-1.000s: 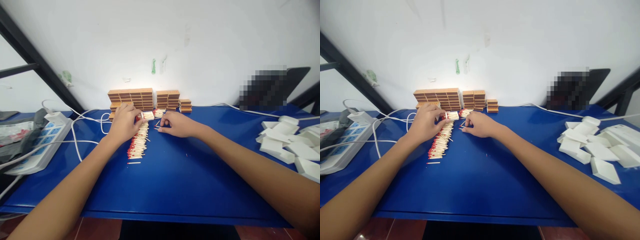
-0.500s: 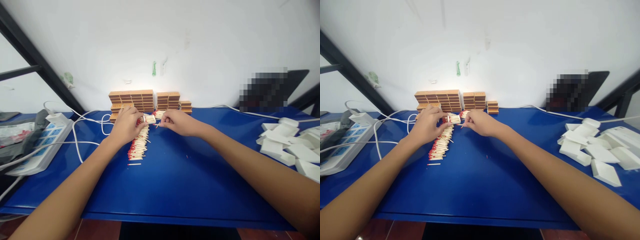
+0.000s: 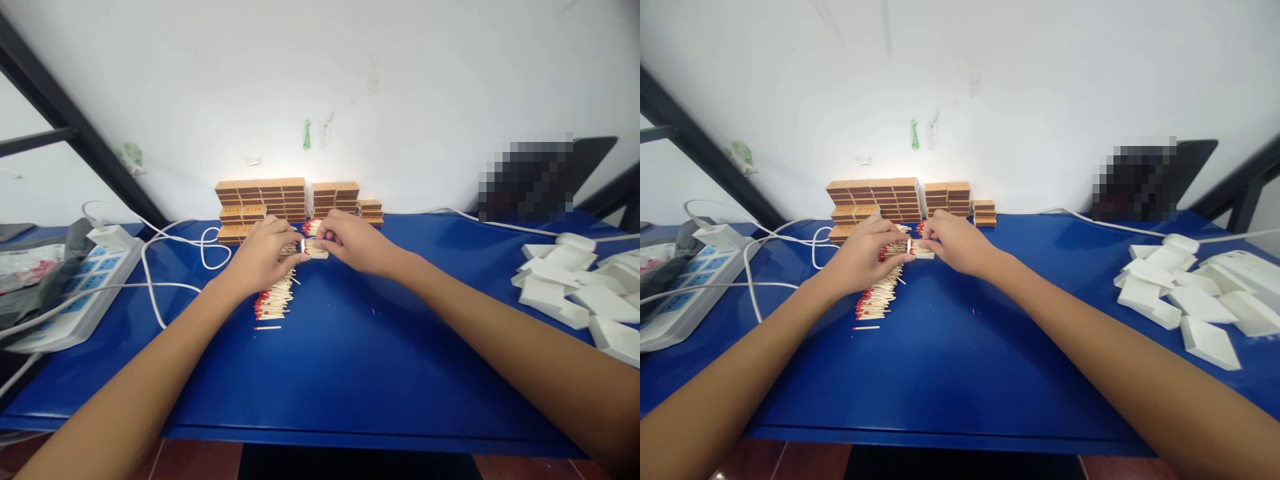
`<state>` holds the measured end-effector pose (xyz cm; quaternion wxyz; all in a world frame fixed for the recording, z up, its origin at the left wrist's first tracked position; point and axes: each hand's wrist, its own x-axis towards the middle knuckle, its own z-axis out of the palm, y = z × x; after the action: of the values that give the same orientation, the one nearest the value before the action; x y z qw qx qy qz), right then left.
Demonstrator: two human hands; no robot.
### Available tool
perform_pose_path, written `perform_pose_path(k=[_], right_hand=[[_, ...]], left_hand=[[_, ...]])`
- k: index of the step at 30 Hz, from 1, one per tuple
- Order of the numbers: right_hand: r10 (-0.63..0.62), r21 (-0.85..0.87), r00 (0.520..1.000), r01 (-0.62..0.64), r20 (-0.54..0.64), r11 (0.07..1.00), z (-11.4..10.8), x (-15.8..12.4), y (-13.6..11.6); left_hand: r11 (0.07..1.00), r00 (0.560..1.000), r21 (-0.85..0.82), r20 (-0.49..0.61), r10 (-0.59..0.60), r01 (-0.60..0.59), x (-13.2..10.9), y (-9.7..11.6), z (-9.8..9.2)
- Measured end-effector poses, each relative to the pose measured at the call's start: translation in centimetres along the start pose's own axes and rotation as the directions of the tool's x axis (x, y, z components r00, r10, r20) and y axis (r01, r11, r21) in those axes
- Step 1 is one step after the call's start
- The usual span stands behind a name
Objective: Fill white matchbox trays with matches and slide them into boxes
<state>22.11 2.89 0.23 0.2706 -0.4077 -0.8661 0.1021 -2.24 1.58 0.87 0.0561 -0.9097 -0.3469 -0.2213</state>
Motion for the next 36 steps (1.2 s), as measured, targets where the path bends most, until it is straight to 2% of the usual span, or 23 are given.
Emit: perform_pose_path(k=[3, 5, 9, 12, 17, 24, 31, 36], right_hand=[[0.027, 0.029, 0.994, -0.024, -0.105, 0.999, 0.2, 0.1, 0.7], [0.040, 0.044, 0.990, -0.035, -0.135, 0.998, 0.5, 0.0, 1.3], [-0.010, 0.046, 1.000, 0.009, 0.015, 0.999, 1.5, -0.3, 2.6], [0.017, 0.017, 0.997, -0.019, 0.076, 1.000, 2.3, -0.3, 3.0], [0.112, -0.064, 0.994, -0.111, 0.006, 0.992, 3.0, 0.0, 3.1], [0.091, -0.105, 0.995, -0.094, -0.036, 0.990, 3.4, 0.2, 3.4], [0.125, -0.087, 0.992, -0.124, 0.014, 0.989, 2.8, 0.3, 3.6], [0.105, -0.031, 0.991, -0.108, -0.082, 0.994, 1.7, 0.1, 3.3]], left_hand=[[0.996, 0.996, 0.045, -0.041, -0.073, 0.075, -0.1, -0.5, -0.1], [0.983, 0.987, 0.105, -0.075, -0.141, 0.148, -0.1, -0.9, -0.3], [0.959, 0.972, 0.175, -0.110, -0.207, 0.224, -0.2, -1.3, -0.7], [0.957, 0.971, 0.180, -0.110, -0.211, 0.229, -0.2, -1.2, -0.6], [0.958, 0.970, 0.168, -0.103, -0.219, 0.234, -0.2, -0.9, -0.4], [0.959, 0.970, 0.166, -0.113, -0.215, 0.231, -0.2, -0.9, -0.4], [0.956, 0.974, 0.195, -0.085, -0.208, 0.221, -0.2, -1.0, -0.4], [0.958, 0.978, 0.201, -0.058, -0.198, 0.206, -0.2, -0.9, -0.4]])
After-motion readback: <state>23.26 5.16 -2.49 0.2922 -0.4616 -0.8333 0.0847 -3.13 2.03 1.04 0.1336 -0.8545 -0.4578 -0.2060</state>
